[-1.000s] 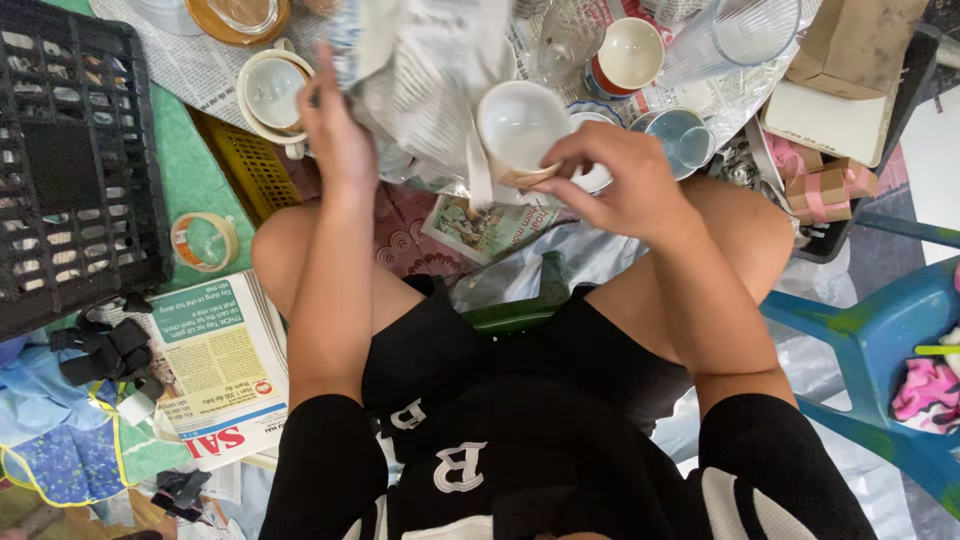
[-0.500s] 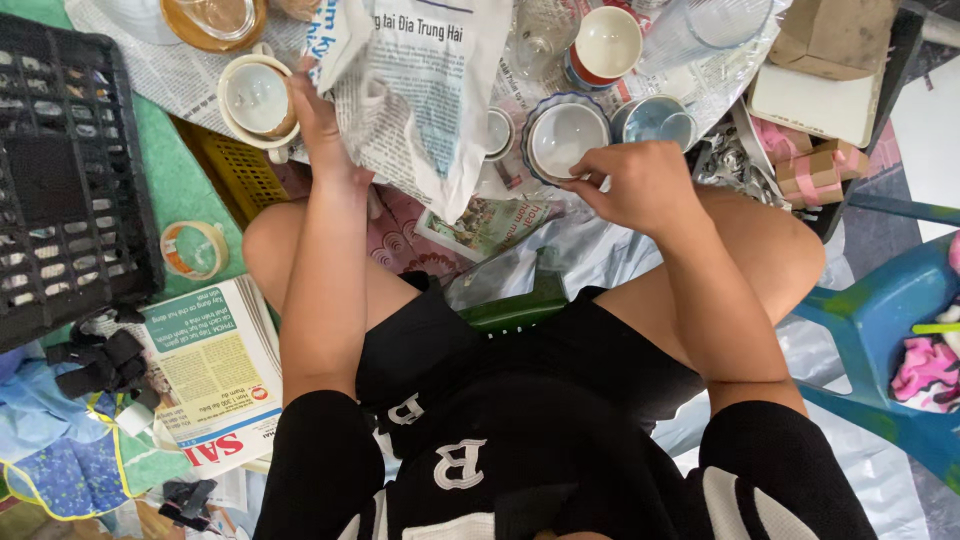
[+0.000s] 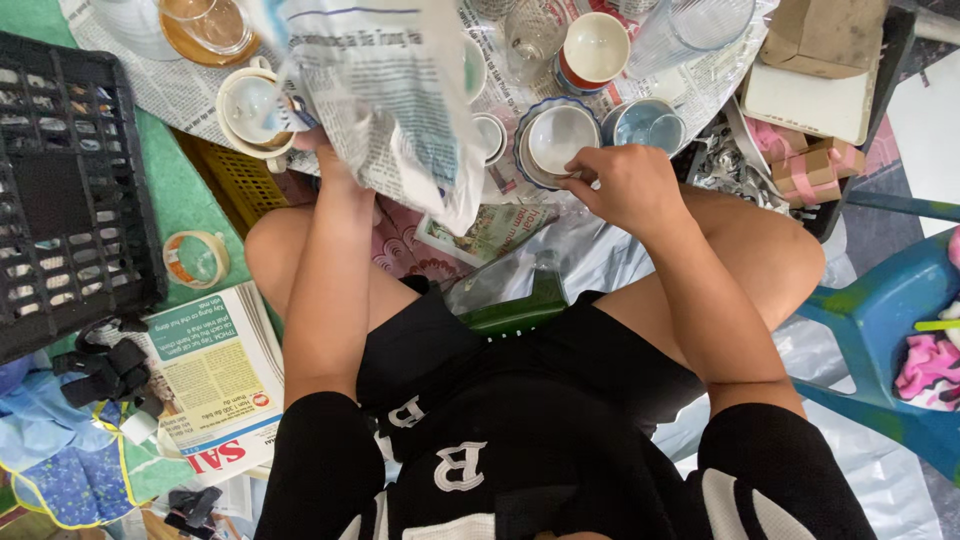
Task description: The person sits at a table and wraps individual cups and small bowls in newspaper. They fold the paper around each item and place the wrapped bundle into a black plastic crate.
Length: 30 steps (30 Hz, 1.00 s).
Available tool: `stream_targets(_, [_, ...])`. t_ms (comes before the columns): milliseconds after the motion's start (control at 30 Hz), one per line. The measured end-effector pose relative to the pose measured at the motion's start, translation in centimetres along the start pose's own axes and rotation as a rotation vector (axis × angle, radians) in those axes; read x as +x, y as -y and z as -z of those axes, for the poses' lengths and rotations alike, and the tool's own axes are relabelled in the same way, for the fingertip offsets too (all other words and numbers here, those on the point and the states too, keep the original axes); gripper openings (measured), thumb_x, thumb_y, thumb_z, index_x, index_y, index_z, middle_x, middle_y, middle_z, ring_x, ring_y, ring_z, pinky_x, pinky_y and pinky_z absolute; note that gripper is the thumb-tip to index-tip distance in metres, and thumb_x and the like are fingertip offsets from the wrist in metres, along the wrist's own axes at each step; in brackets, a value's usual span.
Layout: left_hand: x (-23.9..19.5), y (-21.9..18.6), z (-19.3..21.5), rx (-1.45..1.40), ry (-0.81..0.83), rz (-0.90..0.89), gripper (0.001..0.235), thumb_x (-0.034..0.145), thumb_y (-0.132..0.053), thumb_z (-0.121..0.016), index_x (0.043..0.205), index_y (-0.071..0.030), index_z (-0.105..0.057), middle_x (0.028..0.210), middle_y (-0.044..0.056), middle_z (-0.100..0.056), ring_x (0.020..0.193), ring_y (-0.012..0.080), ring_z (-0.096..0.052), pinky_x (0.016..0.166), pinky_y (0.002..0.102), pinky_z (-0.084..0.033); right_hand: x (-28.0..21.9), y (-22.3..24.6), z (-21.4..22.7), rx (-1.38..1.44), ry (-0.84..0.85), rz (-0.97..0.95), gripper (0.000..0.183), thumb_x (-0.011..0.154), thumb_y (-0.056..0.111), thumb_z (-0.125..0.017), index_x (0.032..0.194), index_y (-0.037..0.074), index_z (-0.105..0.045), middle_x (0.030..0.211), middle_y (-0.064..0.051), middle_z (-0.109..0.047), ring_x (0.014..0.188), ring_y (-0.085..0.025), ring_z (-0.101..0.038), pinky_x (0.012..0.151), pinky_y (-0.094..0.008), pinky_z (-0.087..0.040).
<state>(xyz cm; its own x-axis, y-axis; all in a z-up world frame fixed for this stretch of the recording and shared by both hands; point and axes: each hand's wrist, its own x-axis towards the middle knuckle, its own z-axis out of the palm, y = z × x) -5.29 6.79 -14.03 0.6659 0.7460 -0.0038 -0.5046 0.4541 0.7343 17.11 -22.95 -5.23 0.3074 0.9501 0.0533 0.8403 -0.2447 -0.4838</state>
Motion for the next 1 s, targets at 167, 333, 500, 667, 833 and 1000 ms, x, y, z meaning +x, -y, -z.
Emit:
stream_targets(167, [0.1,-0.6,-1.4,-0.011,0.056,-0.008,0.056,0.086,-0.017,-0.078,0.135,-0.001,-0.056,0.126,0.012,-0.066,0.117,0.0270,-0.068,0.104,0.041,-0.058,0.2,0.8,0.8,0.013,0.015,-0.014,0.018,0.093,0.029,-0.080,0.096,0.012,-0.076,0.078,-0.004,-0.074,0.067,-0.026,-0.069,0.056,-0.039,-0.051])
stream_targets(333, [0.1,-1.3,-3.5,0.008,0.100,-0.023,0.053,0.083,-0.002,-0.083,0.130,0.000,-0.059,0.122,0.012,-0.069,0.114,0.0271,-0.070,0.103,0.040,-0.059,0.5,2.3,2.6,0.055,-0.079,-0.157,0.035,0.099,0.034,-0.076,0.124,0.012,-0.073,0.081,-0.009,-0.073,0.069,-0.026,-0.069,0.062,-0.039,-0.052])
stream_targets(500, [-1.3,-1.3,-5.4,0.385,0.099,0.050,0.043,0.086,0.003,-0.082,0.125,0.004,-0.063,0.111,0.012,-0.072,0.100,0.0262,-0.072,0.092,0.041,-0.062,0.7,3.5,5.1,0.587,-0.289,0.048,0.053,0.107,0.033,-0.069,0.149,0.006,-0.052,0.126,-0.009,-0.063,0.101,-0.020,-0.061,0.093,-0.031,-0.053])
stream_targets(667, [-2.1,-0.1,-5.8,0.492,0.403,-0.124,0.051,0.086,0.002,-0.081,0.133,0.002,-0.063,0.117,0.012,-0.071,0.104,0.0205,-0.068,0.096,0.035,-0.057,2.6,5.6,3.5,0.957,-0.214,0.193,0.059,0.105,0.021,-0.071,0.149,0.001,-0.037,0.137,-0.004,-0.055,0.126,-0.018,-0.057,0.104,-0.030,-0.054])
stream_targets(833, [-2.9,-0.2,-4.0,0.137,0.158,0.024,0.047,0.088,-0.014,-0.075,0.130,-0.001,-0.058,0.121,0.014,-0.067,0.100,0.0282,-0.068,0.083,0.044,-0.057,5.6,7.1,2.2,0.491,-0.338,-0.021,0.013,0.104,0.010,-0.076,0.113,0.001,-0.075,0.088,-0.007,-0.071,0.070,-0.014,-0.061,0.065,-0.030,-0.047])
stream_targets(1000, [-2.8,-1.9,-3.0,0.165,0.063,0.158,0.039,0.097,-0.001,-0.074,0.134,0.002,-0.061,0.116,0.013,-0.066,0.106,0.0229,-0.066,0.095,0.039,-0.056,6.8,8.8,1.2,0.366,-0.521,0.204,0.011,0.098,-0.002,-0.072,0.109,-0.001,-0.074,0.086,-0.011,-0.068,0.070,-0.014,-0.060,0.061,-0.029,-0.045])
